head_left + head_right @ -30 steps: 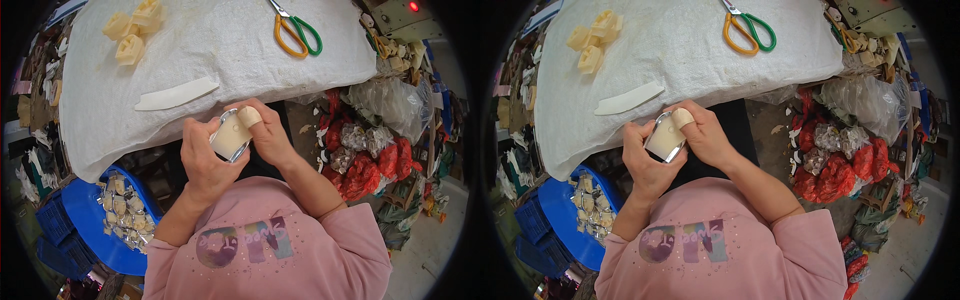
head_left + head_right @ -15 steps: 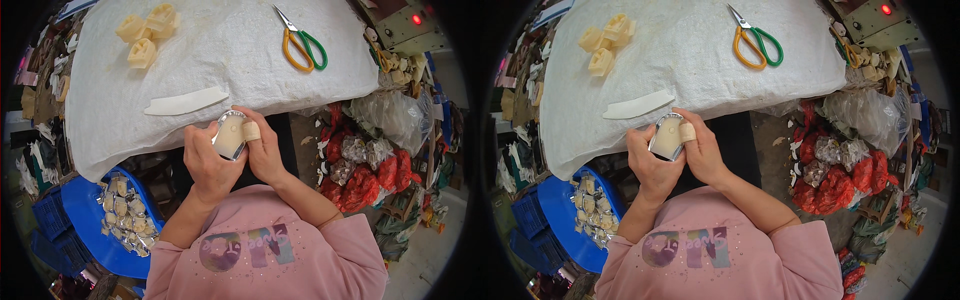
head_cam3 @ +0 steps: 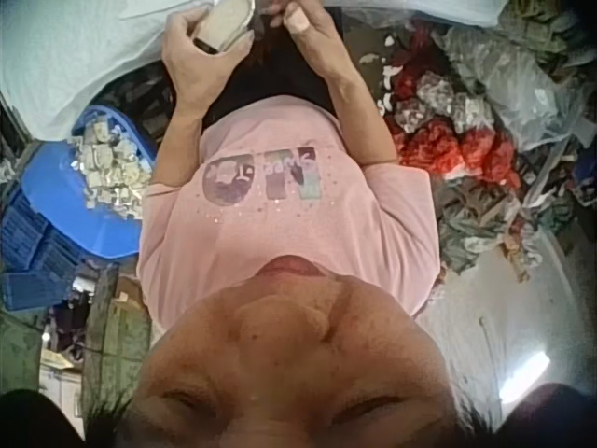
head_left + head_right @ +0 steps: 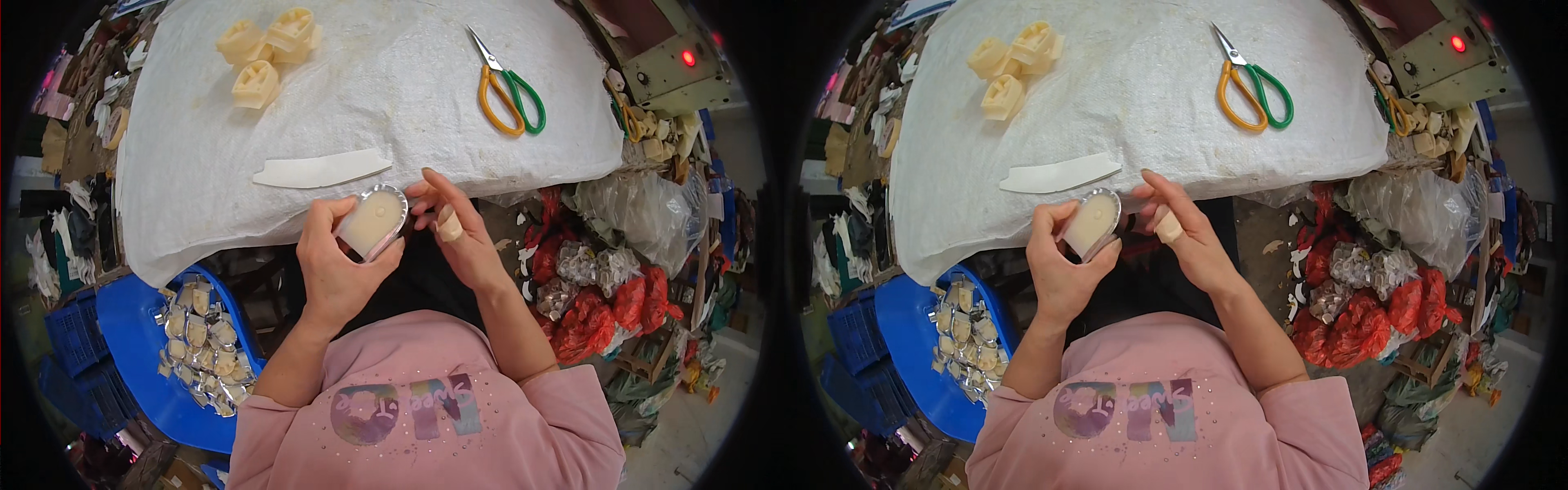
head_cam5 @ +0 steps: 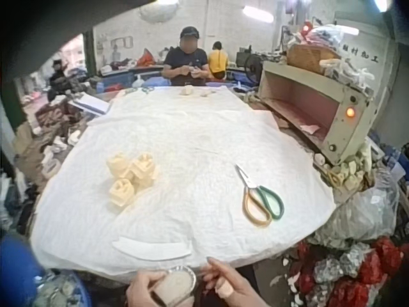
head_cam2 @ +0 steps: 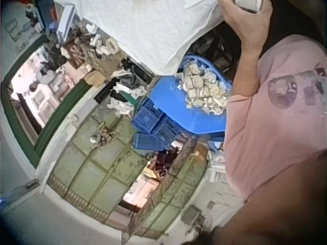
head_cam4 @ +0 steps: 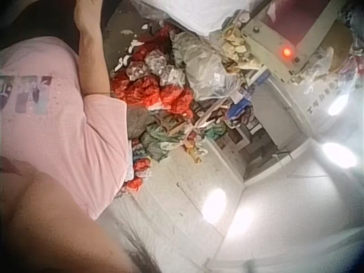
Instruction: Manually trimming and assembling small white shoe components using scissors.
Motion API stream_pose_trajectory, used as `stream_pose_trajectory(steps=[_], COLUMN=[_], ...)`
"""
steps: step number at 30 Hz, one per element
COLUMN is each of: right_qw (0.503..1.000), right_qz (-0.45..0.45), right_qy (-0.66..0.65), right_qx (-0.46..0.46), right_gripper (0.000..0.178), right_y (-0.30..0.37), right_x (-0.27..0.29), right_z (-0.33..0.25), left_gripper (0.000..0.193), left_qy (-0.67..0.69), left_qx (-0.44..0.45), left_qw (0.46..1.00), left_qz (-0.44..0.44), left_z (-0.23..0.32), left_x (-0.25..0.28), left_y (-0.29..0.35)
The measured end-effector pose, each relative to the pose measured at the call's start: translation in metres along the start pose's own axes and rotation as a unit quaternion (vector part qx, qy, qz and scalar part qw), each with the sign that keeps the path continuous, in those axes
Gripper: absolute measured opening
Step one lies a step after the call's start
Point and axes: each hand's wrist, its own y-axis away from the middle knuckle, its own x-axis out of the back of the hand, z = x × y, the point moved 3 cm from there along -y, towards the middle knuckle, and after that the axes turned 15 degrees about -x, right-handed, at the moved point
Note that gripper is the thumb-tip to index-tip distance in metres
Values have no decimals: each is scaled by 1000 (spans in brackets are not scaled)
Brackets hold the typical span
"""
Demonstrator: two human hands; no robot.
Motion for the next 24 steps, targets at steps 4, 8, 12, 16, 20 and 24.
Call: stream_pose_trajectory(steps=[4, 8, 12, 16, 20, 24], right_qw=[994, 992, 979, 972, 962, 954], right_qz=[-72, 105, 57, 3, -26, -59], right_qy=[26, 57, -172, -178, -188, -210], right_qx=[83, -30, -91, -156, -197, -204], right_gripper=[41, 30, 27, 23, 22, 21], right_y=[3, -1, -6, -5, -4, -5], right_x=[-8, -1, 7, 1, -2, -9], right_z=[-9, -20, -15, -3, 6, 8], left_gripper=[38, 45, 42, 23, 14, 16], left_qy=[371, 361, 242, 240, 197, 140], left_qx=[190, 108, -20, -70, -109, -130], left_qw=[899, 905, 968, 968, 974, 981], left_qz=[-133, -200, -64, 2, 26, 22], left_z=[-6, -4, -1, 8, 3, 8], left_x=[-13, -9, 0, -11, -15, -8], left_y=[8, 16, 12, 17, 19, 21])
